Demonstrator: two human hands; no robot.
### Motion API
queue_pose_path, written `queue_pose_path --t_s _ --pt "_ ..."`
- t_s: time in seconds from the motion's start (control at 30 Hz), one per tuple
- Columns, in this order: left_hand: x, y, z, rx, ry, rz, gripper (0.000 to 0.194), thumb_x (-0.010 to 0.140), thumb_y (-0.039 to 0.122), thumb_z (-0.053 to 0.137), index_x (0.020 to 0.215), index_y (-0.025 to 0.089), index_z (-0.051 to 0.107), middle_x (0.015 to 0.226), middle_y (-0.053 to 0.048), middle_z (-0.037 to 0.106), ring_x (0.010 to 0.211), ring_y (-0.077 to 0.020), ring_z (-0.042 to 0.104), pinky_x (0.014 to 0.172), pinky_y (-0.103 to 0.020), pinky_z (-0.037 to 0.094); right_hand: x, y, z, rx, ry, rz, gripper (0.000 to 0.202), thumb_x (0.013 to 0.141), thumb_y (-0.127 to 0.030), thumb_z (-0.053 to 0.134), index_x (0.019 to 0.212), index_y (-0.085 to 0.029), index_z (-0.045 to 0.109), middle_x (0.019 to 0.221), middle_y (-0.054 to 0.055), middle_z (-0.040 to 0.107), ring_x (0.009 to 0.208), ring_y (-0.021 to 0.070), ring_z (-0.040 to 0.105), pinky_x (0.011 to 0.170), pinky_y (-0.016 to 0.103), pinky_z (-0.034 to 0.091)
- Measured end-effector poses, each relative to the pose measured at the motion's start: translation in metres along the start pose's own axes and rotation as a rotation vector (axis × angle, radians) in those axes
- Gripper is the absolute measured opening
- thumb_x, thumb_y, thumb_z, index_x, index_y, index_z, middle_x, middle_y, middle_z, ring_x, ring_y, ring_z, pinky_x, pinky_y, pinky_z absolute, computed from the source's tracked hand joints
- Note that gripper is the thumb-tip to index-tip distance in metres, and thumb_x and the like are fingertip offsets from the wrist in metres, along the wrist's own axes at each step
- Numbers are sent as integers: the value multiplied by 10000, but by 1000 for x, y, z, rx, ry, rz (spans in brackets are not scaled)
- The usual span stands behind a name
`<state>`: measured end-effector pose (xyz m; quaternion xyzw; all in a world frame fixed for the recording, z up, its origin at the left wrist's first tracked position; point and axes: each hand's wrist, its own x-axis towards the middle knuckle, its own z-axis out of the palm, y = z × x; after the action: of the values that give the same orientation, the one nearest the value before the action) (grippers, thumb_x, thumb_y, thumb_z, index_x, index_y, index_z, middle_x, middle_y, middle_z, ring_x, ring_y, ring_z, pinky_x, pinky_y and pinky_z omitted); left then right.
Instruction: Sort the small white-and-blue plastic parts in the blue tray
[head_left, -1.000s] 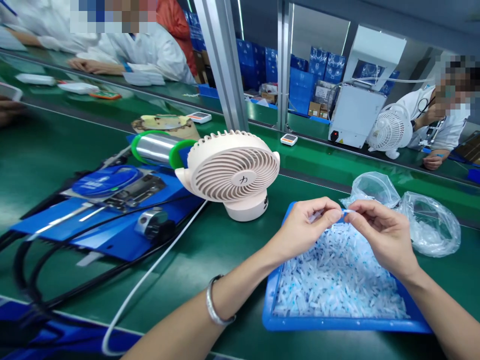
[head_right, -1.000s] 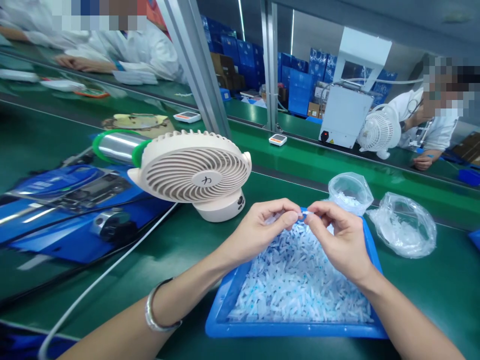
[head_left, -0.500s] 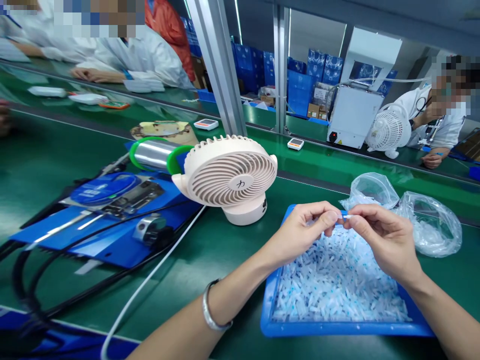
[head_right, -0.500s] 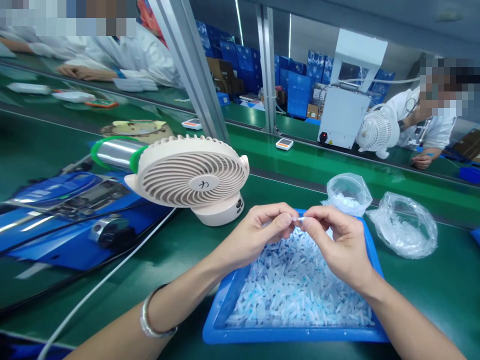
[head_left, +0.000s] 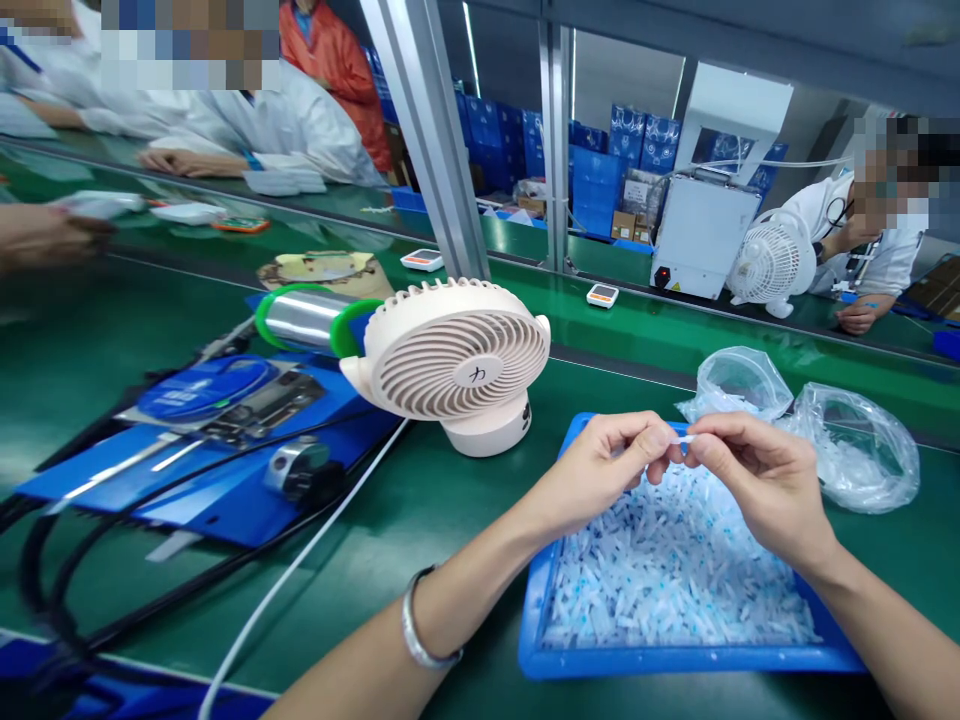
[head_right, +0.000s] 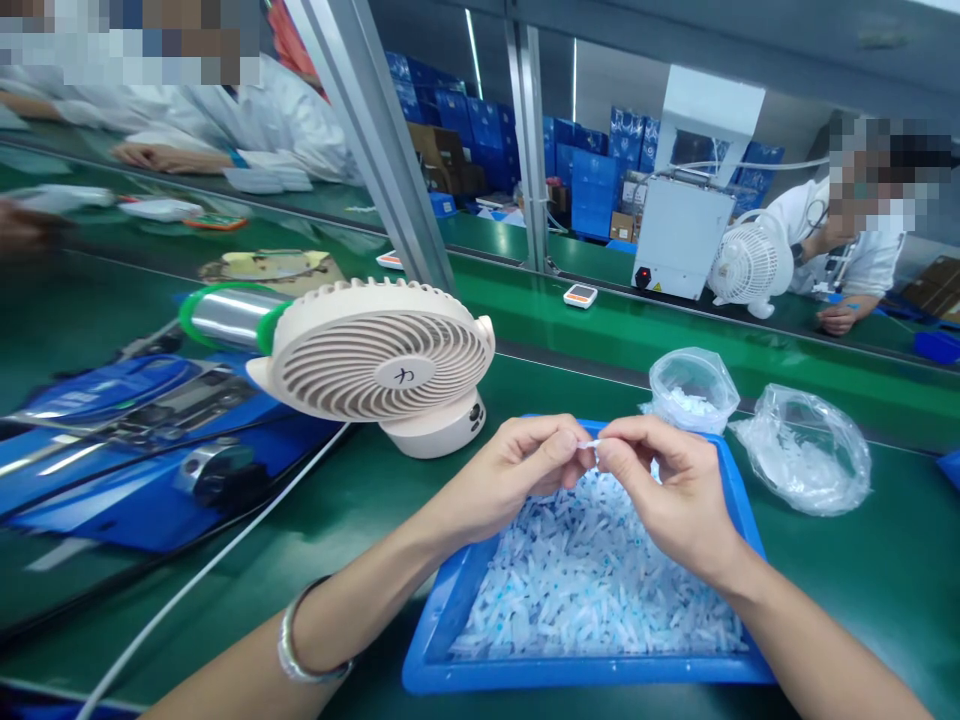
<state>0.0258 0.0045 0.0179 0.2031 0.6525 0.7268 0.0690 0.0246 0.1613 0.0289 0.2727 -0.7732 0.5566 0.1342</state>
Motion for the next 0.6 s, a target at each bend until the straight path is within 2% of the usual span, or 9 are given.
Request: queue_pose_path --t_s 0.23,0.6 --pt "1 -2 -3 -136 -146 -74 334 773 436 451 634 140 519 501 33 453 396 -35 263 393 -197 180 0 -2 0 -12 7 -16 67 753 -217 558 720 -193 611 641 -10 601 550 93 522 469 219 413" --pt "0 0 -2 -170 -145 -99 343 758 446 470 620 136 518 489 35 463 374 -28 242 378 -198 157 0 -5 -1 -13 -30 -45 90 761 -219 549 709 -180 612 594 -5 588 531 99 526 452 224 413"
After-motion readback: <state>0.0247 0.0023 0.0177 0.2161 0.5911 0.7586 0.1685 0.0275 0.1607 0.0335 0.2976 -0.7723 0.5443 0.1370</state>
